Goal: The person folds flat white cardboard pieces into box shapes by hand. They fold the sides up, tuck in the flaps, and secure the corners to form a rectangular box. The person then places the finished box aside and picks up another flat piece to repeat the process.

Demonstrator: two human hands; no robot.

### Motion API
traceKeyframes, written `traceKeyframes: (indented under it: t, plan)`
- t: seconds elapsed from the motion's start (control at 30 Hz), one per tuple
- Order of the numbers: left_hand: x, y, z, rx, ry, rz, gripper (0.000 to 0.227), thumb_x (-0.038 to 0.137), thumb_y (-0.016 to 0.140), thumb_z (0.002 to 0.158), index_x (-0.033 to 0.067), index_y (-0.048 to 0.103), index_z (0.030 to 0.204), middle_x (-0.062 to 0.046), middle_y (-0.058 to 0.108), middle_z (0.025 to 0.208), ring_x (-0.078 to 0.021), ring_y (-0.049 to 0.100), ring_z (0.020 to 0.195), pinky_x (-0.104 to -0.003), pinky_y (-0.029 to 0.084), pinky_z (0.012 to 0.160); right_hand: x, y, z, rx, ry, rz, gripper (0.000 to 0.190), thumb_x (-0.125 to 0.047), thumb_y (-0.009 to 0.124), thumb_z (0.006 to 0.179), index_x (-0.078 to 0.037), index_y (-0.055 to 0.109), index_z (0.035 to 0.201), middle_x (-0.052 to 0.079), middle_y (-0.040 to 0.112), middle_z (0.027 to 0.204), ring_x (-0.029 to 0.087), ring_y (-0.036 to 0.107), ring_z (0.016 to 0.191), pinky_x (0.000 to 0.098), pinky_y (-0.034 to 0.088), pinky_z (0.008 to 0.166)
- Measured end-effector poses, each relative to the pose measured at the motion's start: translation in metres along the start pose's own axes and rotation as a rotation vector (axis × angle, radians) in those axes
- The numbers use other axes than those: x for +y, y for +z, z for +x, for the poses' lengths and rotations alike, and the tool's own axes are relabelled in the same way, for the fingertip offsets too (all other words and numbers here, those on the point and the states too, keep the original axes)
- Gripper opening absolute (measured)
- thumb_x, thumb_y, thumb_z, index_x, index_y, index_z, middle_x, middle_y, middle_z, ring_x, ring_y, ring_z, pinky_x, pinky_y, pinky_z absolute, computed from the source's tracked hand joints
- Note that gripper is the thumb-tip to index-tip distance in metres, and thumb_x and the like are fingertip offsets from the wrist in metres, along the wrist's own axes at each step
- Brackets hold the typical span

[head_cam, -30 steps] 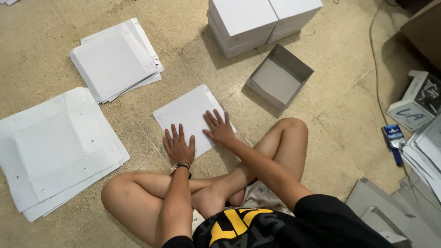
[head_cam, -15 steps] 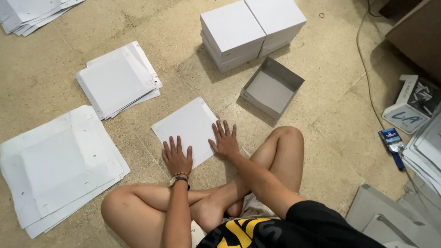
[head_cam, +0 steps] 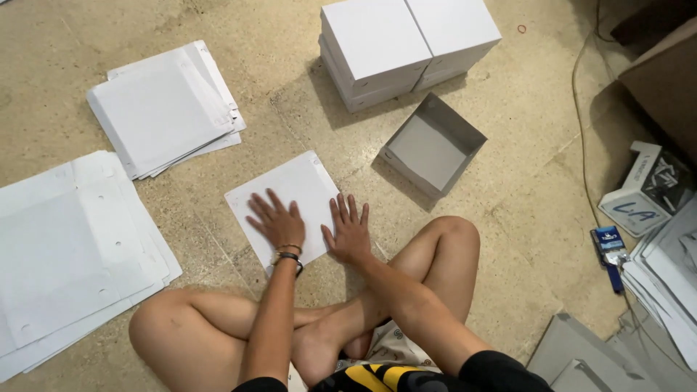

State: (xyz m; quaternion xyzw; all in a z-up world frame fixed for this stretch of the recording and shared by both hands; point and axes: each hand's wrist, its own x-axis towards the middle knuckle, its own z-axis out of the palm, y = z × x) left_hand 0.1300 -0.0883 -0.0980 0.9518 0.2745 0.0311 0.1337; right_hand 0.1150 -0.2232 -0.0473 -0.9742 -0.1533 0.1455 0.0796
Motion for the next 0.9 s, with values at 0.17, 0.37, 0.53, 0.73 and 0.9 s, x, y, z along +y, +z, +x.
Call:
traceKeyframes:
  t: [0.17,0.37,0.53,0.73,0.9]
  plan:
    - [-0.013,-0.027,-0.047,-0.174,0.202,-0.05,0.062,0.053,0.03,0.09,0.0162,0.028,0.141,-0.014,0.022,0.147,-0.0319,0.015,0.137,-0.05,0.005,0.108,0.006,0.01,-0.002,0.068,-0.024,-0.006,0.063,-0.05,0.019,0.092,-0.012,0.018,0.143,0.012,0.014,0.149,0.031,0.006,0.137,0.0552,-0.002,0.107]
    - [-0.065,-0.043,-0.06,-0.216,0.014,-0.014,0.067,0.057,0.029,0.089,0.0171,0.021,0.143,-0.013,0.013,0.149,-0.0351,0.011,0.136,-0.046,0.006,0.111,0.005,0.016,-0.008,0.04,0.061,0.001,0.066,-0.051,0.016,0.092,-0.009,0.013,0.144,0.015,0.01,0.149,0.031,0.004,0.138,0.0565,-0.005,0.107]
    - [-0.058,-0.039,-0.062,-0.064,-0.047,0.038,0.066,0.052,0.032,0.09,0.0131,0.022,0.142,-0.016,0.018,0.147,-0.0339,0.013,0.136,-0.046,0.006,0.11,-0.003,0.012,0.0,0.067,0.134,-0.022,0.067,-0.049,0.015,0.093,-0.006,0.01,0.144,0.015,0.006,0.15,0.032,-0.001,0.138,0.0592,-0.009,0.104]
    - [-0.058,-0.035,-0.06,-0.02,-0.023,0.06,0.065,0.053,0.028,0.09,0.0135,0.023,0.142,-0.016,0.019,0.146,-0.034,0.014,0.136,-0.046,0.006,0.11,-0.02,0.024,0.019,0.061,-0.521,-0.251,0.07,-0.06,0.017,0.088,-0.015,0.018,0.142,0.006,0.016,0.149,0.029,0.009,0.137,0.0545,0.002,0.108]
    - [-0.059,-0.03,-0.057,0.098,-0.015,0.051,0.066,0.052,0.035,0.086,0.0135,0.028,0.14,-0.016,0.025,0.144,-0.0338,0.02,0.134,-0.047,0.009,0.108,0.014,0.045,0.104,0.249,-0.001,-0.036,0.067,-0.048,0.02,0.095,0.001,0.02,0.141,0.019,0.018,0.146,0.04,0.011,0.134,0.0596,0.003,0.105]
